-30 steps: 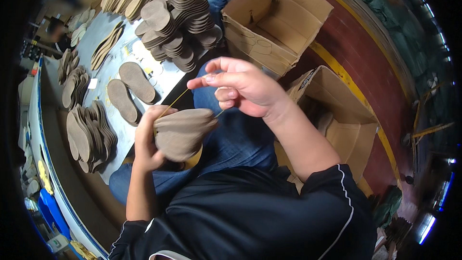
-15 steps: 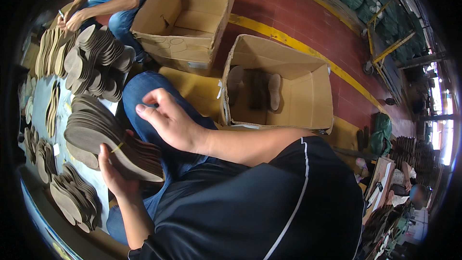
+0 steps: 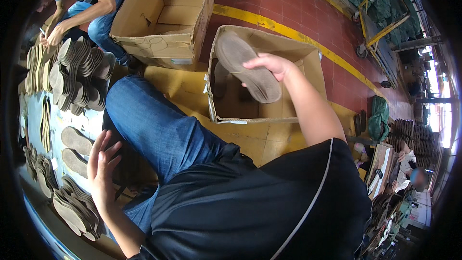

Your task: The person picks up stacks of brown footwear insoles from a table, wraps a rubber band around each stack, and places the bundled stacks into a cardboard box. The person repeats this process for multiple stacks throughout the clip.

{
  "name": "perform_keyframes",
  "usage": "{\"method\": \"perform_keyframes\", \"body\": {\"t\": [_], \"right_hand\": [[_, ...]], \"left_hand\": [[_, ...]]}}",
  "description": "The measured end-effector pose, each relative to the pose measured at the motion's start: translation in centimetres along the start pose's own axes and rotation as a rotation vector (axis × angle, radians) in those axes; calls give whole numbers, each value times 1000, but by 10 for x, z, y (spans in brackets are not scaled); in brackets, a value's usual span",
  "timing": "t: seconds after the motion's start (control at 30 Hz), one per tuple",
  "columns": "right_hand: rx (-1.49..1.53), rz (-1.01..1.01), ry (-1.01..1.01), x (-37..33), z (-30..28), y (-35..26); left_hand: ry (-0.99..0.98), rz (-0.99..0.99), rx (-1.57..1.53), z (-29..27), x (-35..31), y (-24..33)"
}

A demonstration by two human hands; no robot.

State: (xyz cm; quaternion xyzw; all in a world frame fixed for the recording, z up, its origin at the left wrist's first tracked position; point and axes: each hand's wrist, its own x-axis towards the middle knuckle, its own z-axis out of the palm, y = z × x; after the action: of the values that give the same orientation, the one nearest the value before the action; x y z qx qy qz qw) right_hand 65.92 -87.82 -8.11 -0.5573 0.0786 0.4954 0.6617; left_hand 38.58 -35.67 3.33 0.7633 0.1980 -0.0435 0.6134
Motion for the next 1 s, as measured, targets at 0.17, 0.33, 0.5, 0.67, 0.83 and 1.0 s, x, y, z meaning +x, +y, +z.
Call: {"method": "perform_keyframes", "body": {"t": [0.17, 0.33, 0.5, 0.67, 0.83, 1.0], "right_hand": [[140, 135, 629, 60, -63, 98], [-243, 111, 986, 126, -26, 143], [-1011, 210, 1088, 139, -16, 121], [-896, -395, 1296, 132, 4, 56], [-683, -1289, 888, 103, 180, -46], [-984, -1517, 173, 102, 393, -63]], "left_hand": [[262, -132, -20, -50, -17, -41], [353, -111, 33, -71, -30, -55], [351, 44, 53, -84, -43, -47], [562, 197, 117, -134, -61, -47], [899, 312, -18, -226, -67, -61], [1122, 410, -428, -258, -55, -110]]}}
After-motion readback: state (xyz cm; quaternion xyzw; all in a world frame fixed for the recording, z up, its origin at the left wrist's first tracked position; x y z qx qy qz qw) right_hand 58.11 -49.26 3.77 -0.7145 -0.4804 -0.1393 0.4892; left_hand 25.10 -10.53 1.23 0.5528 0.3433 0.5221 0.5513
